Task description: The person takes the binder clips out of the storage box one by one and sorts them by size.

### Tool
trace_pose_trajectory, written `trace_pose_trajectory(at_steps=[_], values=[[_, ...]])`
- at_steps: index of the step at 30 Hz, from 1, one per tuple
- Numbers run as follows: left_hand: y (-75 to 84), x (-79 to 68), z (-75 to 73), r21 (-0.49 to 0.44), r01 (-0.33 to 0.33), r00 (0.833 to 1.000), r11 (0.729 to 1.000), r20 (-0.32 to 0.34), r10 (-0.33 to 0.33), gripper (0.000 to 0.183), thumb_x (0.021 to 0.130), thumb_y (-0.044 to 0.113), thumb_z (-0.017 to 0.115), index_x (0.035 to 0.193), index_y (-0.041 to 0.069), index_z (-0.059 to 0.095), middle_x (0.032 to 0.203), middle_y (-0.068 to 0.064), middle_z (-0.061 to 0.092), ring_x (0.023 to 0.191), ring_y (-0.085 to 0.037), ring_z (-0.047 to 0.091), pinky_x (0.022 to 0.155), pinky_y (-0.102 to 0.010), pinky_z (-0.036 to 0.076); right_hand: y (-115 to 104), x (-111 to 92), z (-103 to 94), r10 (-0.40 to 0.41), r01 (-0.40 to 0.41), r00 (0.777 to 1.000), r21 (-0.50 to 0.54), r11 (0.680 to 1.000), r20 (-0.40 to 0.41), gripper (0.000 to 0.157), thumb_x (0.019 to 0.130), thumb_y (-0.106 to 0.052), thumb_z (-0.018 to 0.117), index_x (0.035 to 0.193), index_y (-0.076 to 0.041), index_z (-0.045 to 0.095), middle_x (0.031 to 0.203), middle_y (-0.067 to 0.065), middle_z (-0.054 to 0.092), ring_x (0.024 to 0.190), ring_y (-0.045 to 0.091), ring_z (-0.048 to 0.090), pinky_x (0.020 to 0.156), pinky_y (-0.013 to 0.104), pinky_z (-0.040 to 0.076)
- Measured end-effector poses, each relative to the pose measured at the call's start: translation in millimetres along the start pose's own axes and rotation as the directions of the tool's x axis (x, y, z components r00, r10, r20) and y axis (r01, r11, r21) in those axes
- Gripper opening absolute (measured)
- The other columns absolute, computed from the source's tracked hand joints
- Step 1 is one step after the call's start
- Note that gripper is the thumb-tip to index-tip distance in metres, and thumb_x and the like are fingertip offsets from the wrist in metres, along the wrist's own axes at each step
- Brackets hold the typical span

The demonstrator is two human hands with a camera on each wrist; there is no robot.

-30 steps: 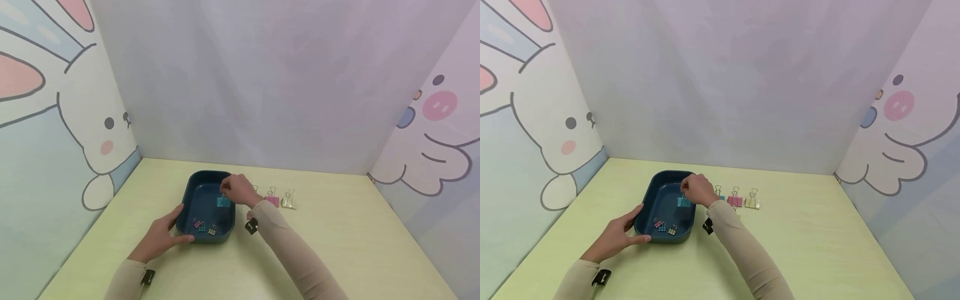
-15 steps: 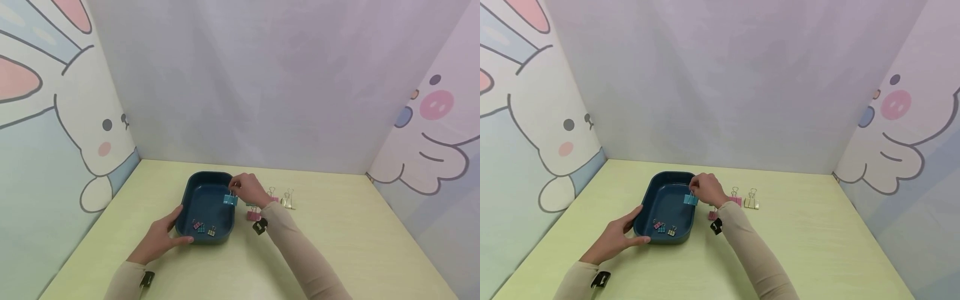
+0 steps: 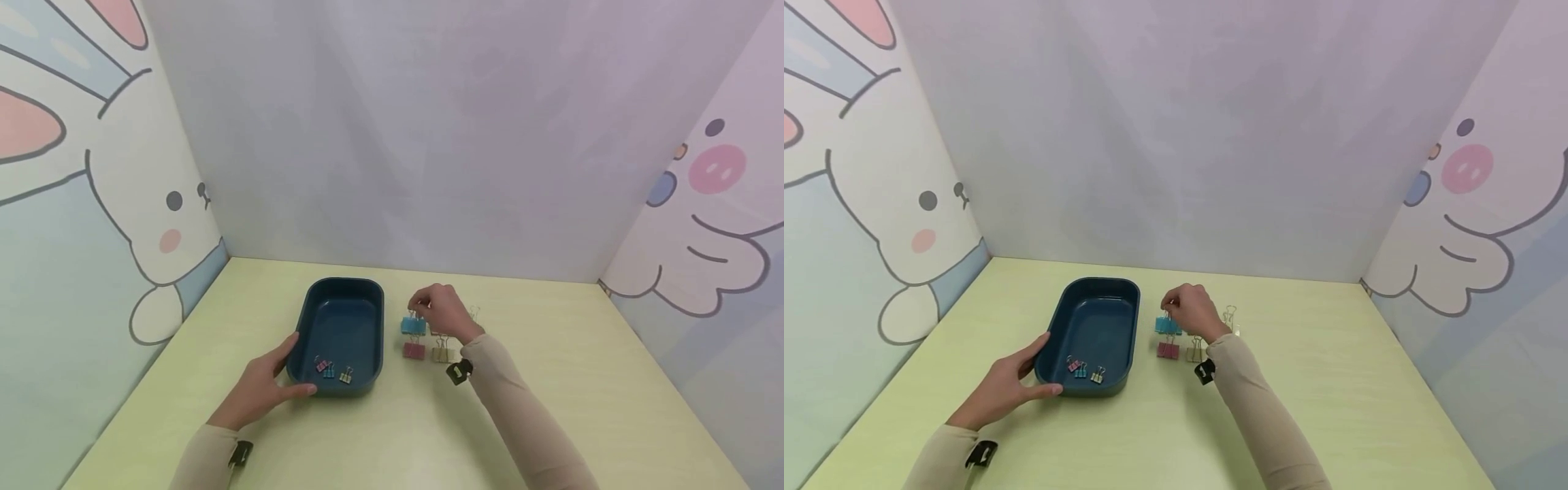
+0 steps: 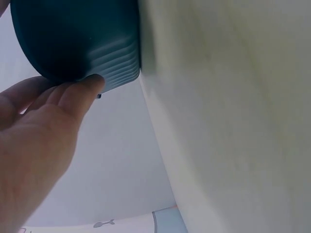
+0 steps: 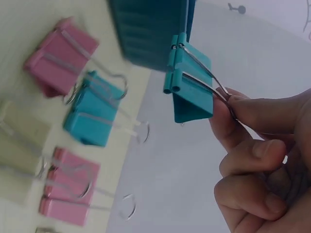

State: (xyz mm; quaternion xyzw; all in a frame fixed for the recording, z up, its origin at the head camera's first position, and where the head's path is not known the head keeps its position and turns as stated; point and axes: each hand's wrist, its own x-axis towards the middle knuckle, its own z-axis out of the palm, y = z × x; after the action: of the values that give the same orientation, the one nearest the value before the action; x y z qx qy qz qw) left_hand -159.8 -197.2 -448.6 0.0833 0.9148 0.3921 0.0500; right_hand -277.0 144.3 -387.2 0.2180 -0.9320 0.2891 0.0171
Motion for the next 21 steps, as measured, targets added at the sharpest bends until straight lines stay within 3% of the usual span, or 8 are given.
trace_pose_trajectory(at_steps=[5, 10, 16, 21], values=[[-2.4, -1.2, -0.1, -0.001, -0.003, 1.0, 1.0, -0.007, 0.003, 0.11, 0.079, 0.05, 0.082, 0.16, 0.004, 0.023, 0.165, -0.023, 0.025, 0.146, -0.045, 0.038, 0.115, -0.052, 0.044, 20.7, -10.3, -2.5, 0.005, -0.004, 1.0, 0.028, 1.0, -0.021, 0.015, 0.095, -0.004, 0.064, 0.096, -0.007, 0.079, 0.092, 0.012, 0.078, 0.068, 0.009, 0.064, 0.059, 0.023, 0.052], [-1.5, -2.3, 2.0, -0.001, -0.004, 1.0, 1.0, -0.004, 0.004, 0.11, 0.079, 0.049, 0.082, 0.16, 0.004, 0.023, 0.165, -0.023, 0.025, 0.146, -0.044, 0.039, 0.115, -0.051, 0.044, 41.6, -26.9, -9.5, 0.033, -0.03, 0.998, 0.046, 0.998, -0.046, 0.014, 0.097, -0.006, 0.062, 0.097, -0.006, 0.076, 0.088, 0.009, 0.076, 0.072, 0.01, 0.067, 0.059, 0.024, 0.055], [0.3, -2.3, 1.0, 0.001, -0.035, 0.999, 0.999, -0.012, 0.035, 0.109, 0.079, 0.049, 0.082, 0.159, 0.003, 0.023, 0.164, -0.024, 0.026, 0.145, -0.045, 0.039, 0.114, -0.052, 0.044, 60.5, -42.6, -19.9, 0.037, -0.036, 0.996, 0.012, 0.999, -0.082, 0.014, 0.098, -0.005, 0.06, 0.098, -0.002, 0.074, 0.087, 0.008, 0.075, 0.07, 0.011, 0.066, 0.06, 0.025, 0.055], [-2.1, -2.3, 1.1, 0.007, -0.022, 0.999, 1.0, -0.022, 0.023, 0.11, 0.079, 0.05, 0.081, 0.16, 0.004, 0.022, 0.165, -0.023, 0.025, 0.146, -0.044, 0.038, 0.115, -0.052, 0.043, 73.3, -52.2, -23.0, 0.056, -0.057, 0.996, -0.004, 0.998, -0.063, 0.015, 0.098, -0.002, 0.059, 0.096, -0.001, 0.073, 0.087, 0.011, 0.075, 0.07, 0.013, 0.066, 0.06, 0.025, 0.055]])
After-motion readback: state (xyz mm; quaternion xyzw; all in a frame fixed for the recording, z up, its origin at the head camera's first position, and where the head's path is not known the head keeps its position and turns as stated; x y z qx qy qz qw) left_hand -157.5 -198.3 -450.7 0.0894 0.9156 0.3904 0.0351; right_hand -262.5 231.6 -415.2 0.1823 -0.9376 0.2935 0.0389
